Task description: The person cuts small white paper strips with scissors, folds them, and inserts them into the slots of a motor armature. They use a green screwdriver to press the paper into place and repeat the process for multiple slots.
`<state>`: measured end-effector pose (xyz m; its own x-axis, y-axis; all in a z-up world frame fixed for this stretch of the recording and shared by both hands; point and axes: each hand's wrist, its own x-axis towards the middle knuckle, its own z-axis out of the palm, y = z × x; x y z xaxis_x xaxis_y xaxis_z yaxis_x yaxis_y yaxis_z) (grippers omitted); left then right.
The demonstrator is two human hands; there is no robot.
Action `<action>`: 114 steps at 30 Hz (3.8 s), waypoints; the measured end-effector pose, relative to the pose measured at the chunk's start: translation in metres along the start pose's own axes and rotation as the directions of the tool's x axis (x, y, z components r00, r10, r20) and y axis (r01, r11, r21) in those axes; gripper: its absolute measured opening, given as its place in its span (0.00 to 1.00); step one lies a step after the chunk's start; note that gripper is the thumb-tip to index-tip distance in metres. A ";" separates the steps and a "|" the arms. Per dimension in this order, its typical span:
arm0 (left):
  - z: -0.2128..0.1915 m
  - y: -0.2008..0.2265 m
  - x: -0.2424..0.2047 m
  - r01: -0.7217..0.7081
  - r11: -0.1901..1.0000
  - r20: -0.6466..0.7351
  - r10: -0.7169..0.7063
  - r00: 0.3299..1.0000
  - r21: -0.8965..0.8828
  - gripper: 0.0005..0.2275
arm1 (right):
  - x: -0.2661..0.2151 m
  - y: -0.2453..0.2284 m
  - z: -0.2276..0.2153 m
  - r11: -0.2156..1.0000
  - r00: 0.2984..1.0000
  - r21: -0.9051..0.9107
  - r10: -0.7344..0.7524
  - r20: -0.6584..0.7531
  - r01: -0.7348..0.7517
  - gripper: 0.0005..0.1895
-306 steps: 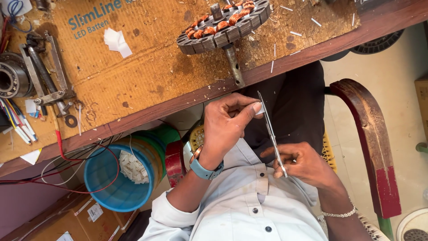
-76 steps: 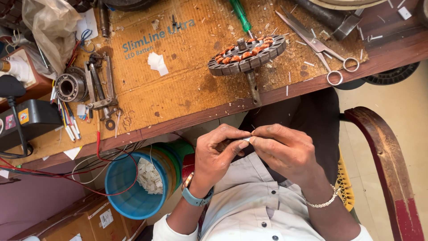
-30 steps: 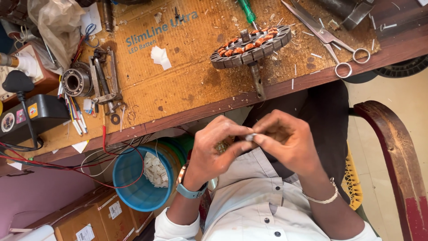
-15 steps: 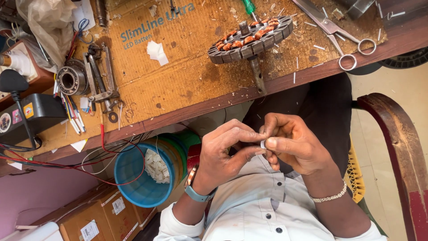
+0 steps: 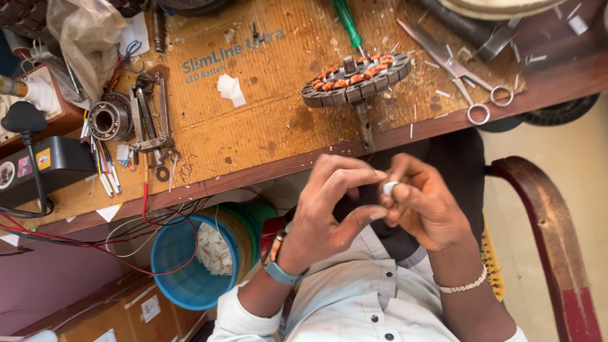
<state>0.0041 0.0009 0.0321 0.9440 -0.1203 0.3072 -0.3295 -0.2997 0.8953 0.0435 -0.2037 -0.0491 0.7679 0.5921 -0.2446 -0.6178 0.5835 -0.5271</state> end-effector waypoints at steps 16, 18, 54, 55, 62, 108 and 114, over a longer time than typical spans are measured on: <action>-0.026 -0.052 0.100 -0.214 0.823 -0.066 0.290 0.955 0.525 0.18 | 0.052 -0.046 0.037 0.001 0.437 -0.772 -0.825 0.359 0.636 0.07; -0.030 -0.048 0.100 -0.123 0.875 -0.081 0.181 0.980 0.469 0.18 | 0.067 -0.050 0.040 -0.117 0.398 -0.769 -0.801 0.447 0.629 0.06; -0.024 -0.024 0.100 0.107 0.976 -0.220 -0.063 0.973 0.192 0.14 | 0.096 -0.040 0.040 -0.308 0.473 -0.774 -0.649 0.596 0.553 0.08; -0.024 -0.025 0.101 0.126 0.972 -0.212 -0.083 0.974 0.198 0.14 | 0.096 -0.041 0.042 -0.312 0.476 -0.775 -0.646 0.597 0.549 0.08; -0.029 -0.032 0.109 0.012 0.986 -0.191 0.020 0.981 0.166 0.15 | 0.102 -0.039 0.043 -0.260 0.472 -0.770 -0.664 0.581 0.582 0.09; -0.045 -0.009 0.110 0.032 0.984 0.174 -0.063 0.983 0.174 0.15 | 0.057 -0.080 0.079 -0.234 0.637 -0.884 -0.621 0.456 0.404 0.10; -0.045 -0.016 0.106 0.093 0.978 0.155 -0.123 0.980 0.185 0.16 | 0.063 -0.084 0.076 -0.229 0.647 -0.858 -0.576 0.500 0.459 0.09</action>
<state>0.1101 0.0358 0.0649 0.9634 -0.2281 0.1410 -0.2372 -0.4796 0.8448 0.1310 -0.1729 0.0409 0.7676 0.3251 0.5523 0.6398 -0.3388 -0.6898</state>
